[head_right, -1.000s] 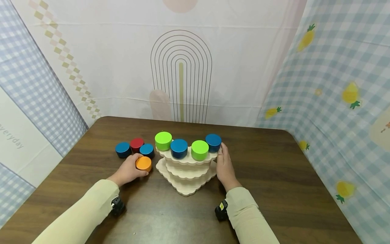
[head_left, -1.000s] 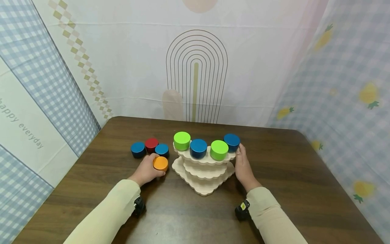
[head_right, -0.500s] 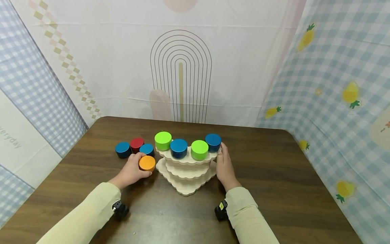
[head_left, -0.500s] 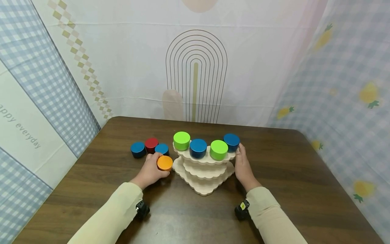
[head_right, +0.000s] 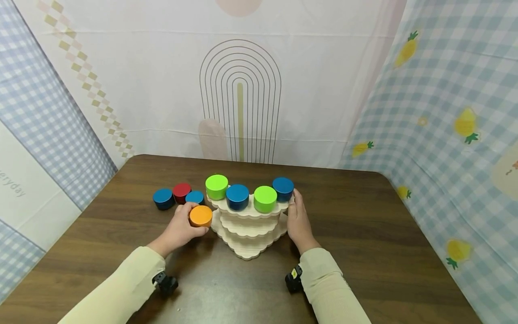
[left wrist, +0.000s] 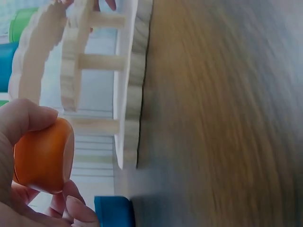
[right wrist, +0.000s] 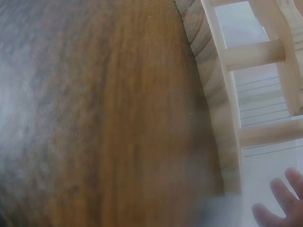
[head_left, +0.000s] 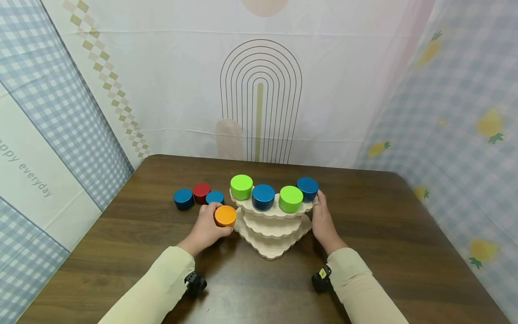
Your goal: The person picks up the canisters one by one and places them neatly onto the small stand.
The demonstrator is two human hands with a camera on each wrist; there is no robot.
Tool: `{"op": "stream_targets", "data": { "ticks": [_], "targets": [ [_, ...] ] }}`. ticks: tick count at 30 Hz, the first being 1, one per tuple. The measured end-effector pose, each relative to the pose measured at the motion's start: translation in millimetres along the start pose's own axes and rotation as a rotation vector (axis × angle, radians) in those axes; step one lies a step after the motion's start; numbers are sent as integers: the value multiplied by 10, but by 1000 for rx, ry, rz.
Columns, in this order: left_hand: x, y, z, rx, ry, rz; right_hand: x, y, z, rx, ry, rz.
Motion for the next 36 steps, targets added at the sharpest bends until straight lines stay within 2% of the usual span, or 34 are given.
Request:
{"op": "stream_targets", "data": {
  "ticks": [13, 22, 29, 36],
  "targets": [
    [33, -87, -205, 76, 25, 2, 3, 1, 0, 5, -5, 0],
    [20, -186, -337, 135, -5, -10, -2, -1, -7, 4, -8, -1],
    [14, -267, -392, 169, -7, -54, -5, -3, -5, -5, -9, -2],
    [1, -353, -417, 201, 29, -76, -7, -2, 9, 0, -20, -7]
  ]
}}
Point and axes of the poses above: each hand's wrist, its own x-axis away from the middle knuckle, its own y-axis out of the back of the hand, z = x × y, the point moved 1 cm from there along -x, towards the middle knuckle, and after that the axes turned 15 degrees about -x, right-handed, at the moved point
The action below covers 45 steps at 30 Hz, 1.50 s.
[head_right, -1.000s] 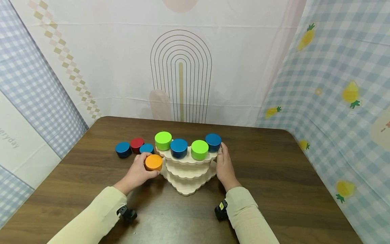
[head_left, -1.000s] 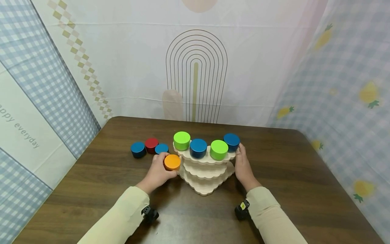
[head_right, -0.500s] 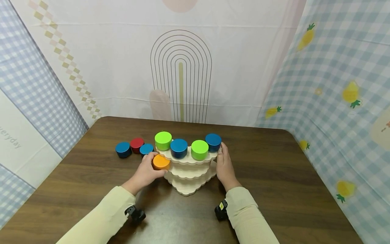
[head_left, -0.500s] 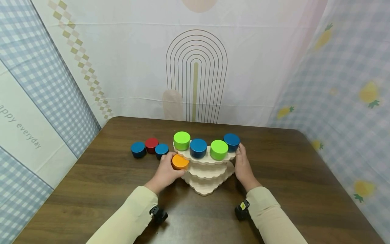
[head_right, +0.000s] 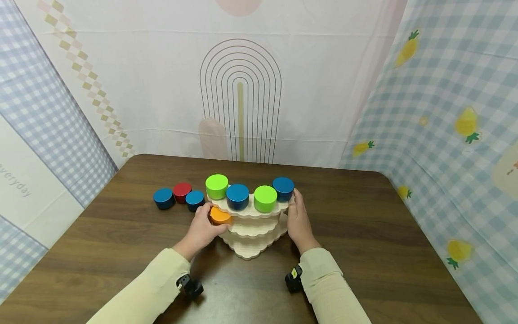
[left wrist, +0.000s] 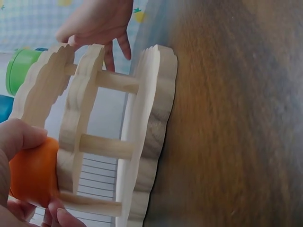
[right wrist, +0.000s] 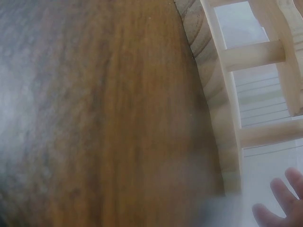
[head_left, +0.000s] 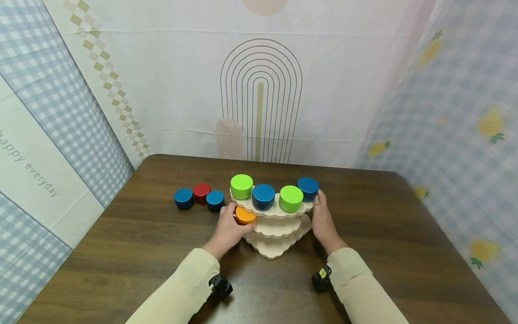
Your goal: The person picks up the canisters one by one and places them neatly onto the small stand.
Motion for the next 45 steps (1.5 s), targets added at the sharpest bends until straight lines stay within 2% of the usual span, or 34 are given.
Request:
{"op": "stream_targets", "data": {
  "ticks": [12, 18, 24, 37, 45],
  "targets": [
    [-2, -94, -45, 74, 31, -31, 0, 2, 4, -1, -14, 3],
    [-24, -152, -39, 110, 36, -16, -2, 7, 1, 10, -26, 4],
    [-21, -169, -43, 111, 36, -1, 2, 7, 3, 9, -28, 3],
    [16, -113, 25, 44, 21, 18, 0, -1, -2, 0, -49, 4],
    [63, 46, 157, 13, 13, 22, -8, 4, -18, -4, -28, 7]
  ]
}}
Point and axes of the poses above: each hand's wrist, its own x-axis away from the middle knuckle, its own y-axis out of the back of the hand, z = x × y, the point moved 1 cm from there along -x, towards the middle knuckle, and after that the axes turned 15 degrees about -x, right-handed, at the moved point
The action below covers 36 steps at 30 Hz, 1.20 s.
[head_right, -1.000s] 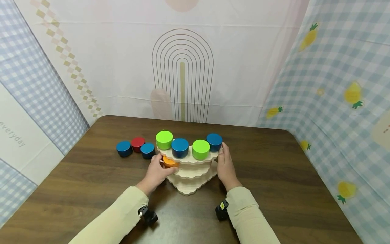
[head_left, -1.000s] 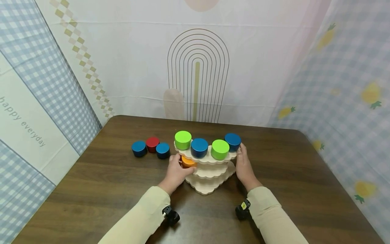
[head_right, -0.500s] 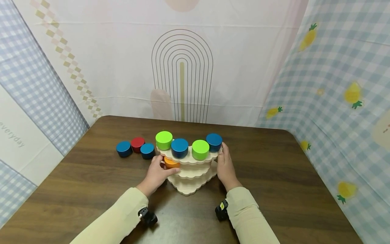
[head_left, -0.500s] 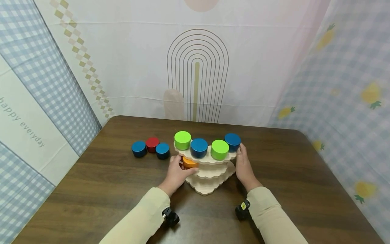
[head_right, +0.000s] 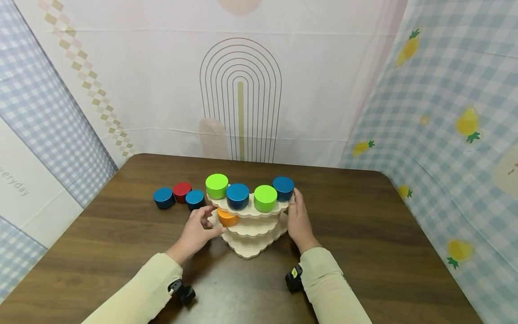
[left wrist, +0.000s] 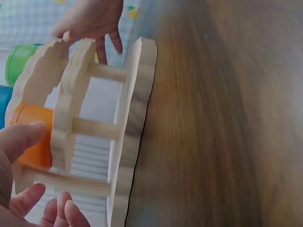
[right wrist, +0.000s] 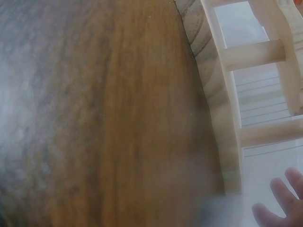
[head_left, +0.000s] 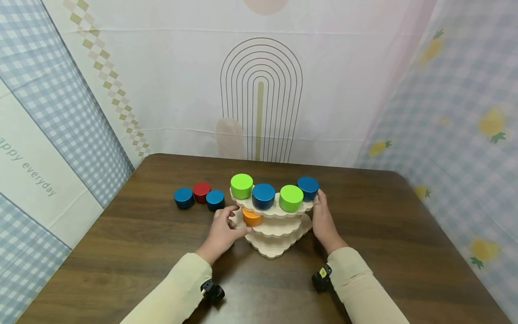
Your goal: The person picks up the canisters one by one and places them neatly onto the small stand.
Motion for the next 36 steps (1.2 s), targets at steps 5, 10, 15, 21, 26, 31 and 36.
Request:
{"op": "stream_targets", "data": {
  "ticks": [5, 10, 15, 21, 26, 31, 36],
  "targets": [
    [8, 122, 117, -53, 14, -13, -6, 1, -5, 7, -5, -6],
    [-53, 255, 233, -101, 23, -59, -15, 2, -12, 9, 19, -3],
    [-143, 433, 337, -158, 28, -115, -11, -1, -10, 3, 34, 6],
    [-241, 640, 463, -212, 47, -156, -6, 1, -20, 1, 29, 9],
    [-305, 788, 547, -234, 65, -199, -5, 3, -27, -1, 31, 8],
    [-332, 912, 578, -272, 88, -218, -1, 1, -25, 7, 24, 13],
    [-386, 986, 641, -325, 121, -235, -2, 1, -21, 5, 25, 7]
  ]
}}
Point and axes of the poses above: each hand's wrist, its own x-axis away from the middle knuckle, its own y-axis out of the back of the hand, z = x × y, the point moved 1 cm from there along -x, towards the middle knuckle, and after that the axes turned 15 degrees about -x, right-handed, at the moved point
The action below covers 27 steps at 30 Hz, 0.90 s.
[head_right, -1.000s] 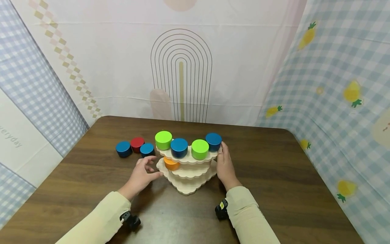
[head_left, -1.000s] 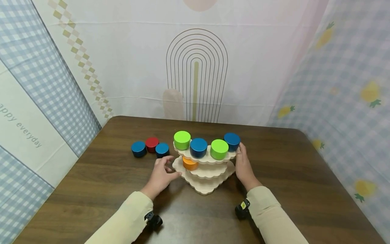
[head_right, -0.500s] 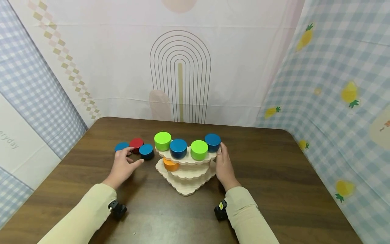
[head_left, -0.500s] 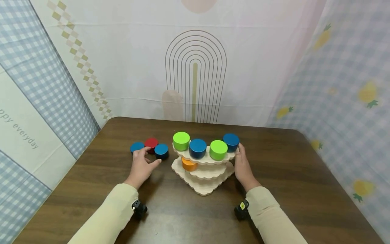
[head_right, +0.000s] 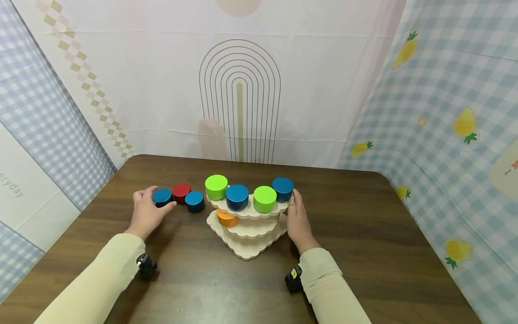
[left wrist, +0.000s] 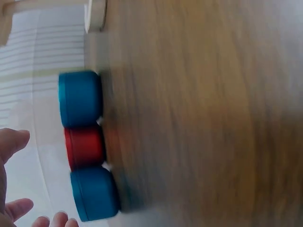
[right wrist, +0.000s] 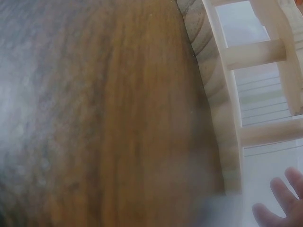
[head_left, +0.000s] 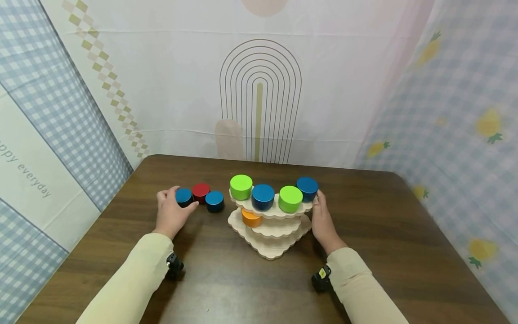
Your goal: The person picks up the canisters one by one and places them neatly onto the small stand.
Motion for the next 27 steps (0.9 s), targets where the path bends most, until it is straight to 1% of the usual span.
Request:
{"op": "stream_targets", "data": {
  "ticks": [3, 8, 14, 27],
  "targets": [
    [-46, -15, 60, -17, 25, -5, -2, 2, -3, 3, -3, -3],
    [-95, -33, 138, -27, 60, 9, -1, 3, -5, 6, 8, 2],
    [-156, -27, 177, -35, 66, 30, -4, 7, -1, 2, 13, 4],
    [-300, -66, 272, -76, 94, 113, -11, 6, -11, 14, -14, -4]
  ]
}}
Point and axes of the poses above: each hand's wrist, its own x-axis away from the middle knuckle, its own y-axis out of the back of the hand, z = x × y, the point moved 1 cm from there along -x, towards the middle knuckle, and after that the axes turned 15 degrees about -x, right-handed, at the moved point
